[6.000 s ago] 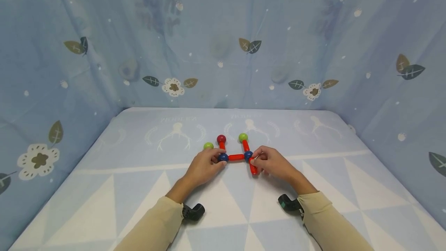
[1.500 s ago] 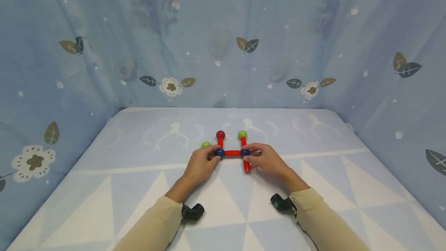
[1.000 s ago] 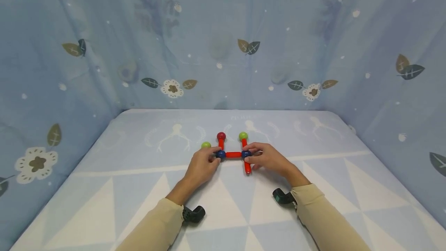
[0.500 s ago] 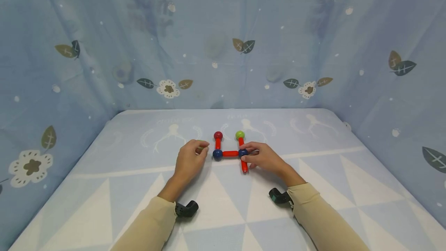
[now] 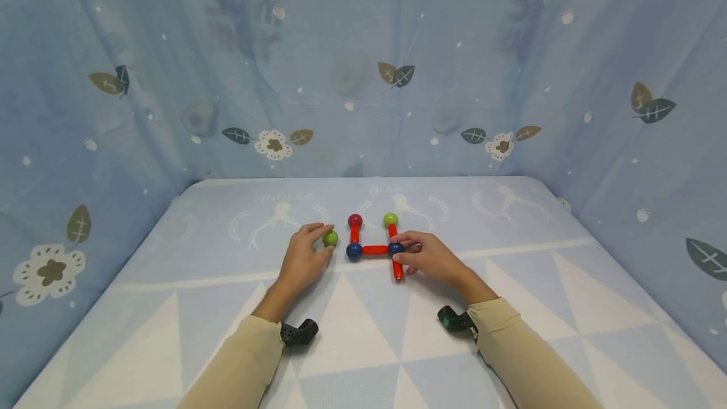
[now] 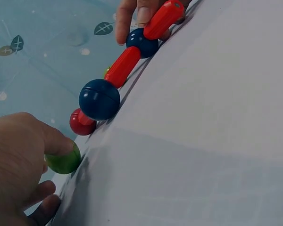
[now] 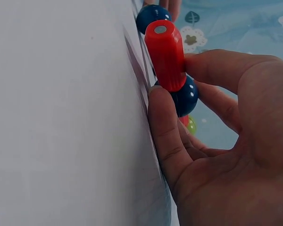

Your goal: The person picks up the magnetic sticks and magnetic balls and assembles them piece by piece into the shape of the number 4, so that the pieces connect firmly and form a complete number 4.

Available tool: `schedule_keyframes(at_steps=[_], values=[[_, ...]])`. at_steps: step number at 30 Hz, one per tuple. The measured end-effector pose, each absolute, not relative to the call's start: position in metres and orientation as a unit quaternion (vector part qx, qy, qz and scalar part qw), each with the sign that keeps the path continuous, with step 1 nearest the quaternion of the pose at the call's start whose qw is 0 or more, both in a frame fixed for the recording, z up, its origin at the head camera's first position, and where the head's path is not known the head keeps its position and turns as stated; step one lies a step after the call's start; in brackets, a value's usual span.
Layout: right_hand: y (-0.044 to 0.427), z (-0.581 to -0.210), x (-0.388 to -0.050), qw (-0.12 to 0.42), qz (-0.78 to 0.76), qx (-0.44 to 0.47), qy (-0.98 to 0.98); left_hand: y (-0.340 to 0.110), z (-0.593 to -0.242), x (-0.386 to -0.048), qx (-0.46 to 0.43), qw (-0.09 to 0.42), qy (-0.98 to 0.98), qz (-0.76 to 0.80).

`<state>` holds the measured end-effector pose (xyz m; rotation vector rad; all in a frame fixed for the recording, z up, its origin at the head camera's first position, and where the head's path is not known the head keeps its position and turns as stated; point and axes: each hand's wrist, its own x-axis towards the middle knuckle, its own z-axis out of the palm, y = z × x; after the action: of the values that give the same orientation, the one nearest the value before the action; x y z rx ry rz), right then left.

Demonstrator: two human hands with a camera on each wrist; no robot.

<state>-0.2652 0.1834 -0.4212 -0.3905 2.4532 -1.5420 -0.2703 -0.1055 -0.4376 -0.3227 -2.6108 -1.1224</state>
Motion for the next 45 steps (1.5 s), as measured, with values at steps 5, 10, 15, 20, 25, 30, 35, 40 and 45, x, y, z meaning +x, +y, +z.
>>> schedule_keyframes(at_steps=[5,10,15,20,25,30,35,40,45], values=[[0.184,-0.421,-0.265,0.108,-0.524,-0.132,0.835,-0.106,-0.439,-0.273,-0.113,0.129,-0.909,-0.379],[0.184,-0.421,-0.265,0.108,-0.523,-0.131,0.835,-0.107,-0.44,-0.274,-0.115,0.127,-0.91,-0.377],[0.184,-0.422,-0.265,0.105,-0.523,-0.127,0.836,-0.107,-0.44,-0.273,-0.112,0.125,-0.912,-0.375],[0.183,-0.422,-0.264,0.112,-0.519,-0.13,0.837,-0.107,-0.443,-0.271,-0.1,0.124,-0.913,-0.376],[0.184,-0.42,-0.265,0.109,-0.518,-0.132,0.838,-0.106,-0.443,-0.271,-0.1,0.136,-0.904,-0.393],[0.178,-0.421,-0.269,0.116,-0.517,-0.154,0.834,-0.114,-0.442,-0.265,-0.082,0.147,-0.89,-0.423],[0.179,-0.425,-0.267,0.119,-0.515,-0.134,0.838,-0.109,-0.442,-0.265,-0.112,0.146,-0.868,-0.462],[0.182,-0.423,-0.265,0.111,-0.516,-0.124,0.84,-0.101,-0.438,-0.265,-0.14,0.181,-0.853,-0.468],[0.184,-0.424,-0.267,0.111,-0.516,-0.133,0.839,-0.097,-0.437,-0.262,-0.128,0.203,-0.85,-0.468]])
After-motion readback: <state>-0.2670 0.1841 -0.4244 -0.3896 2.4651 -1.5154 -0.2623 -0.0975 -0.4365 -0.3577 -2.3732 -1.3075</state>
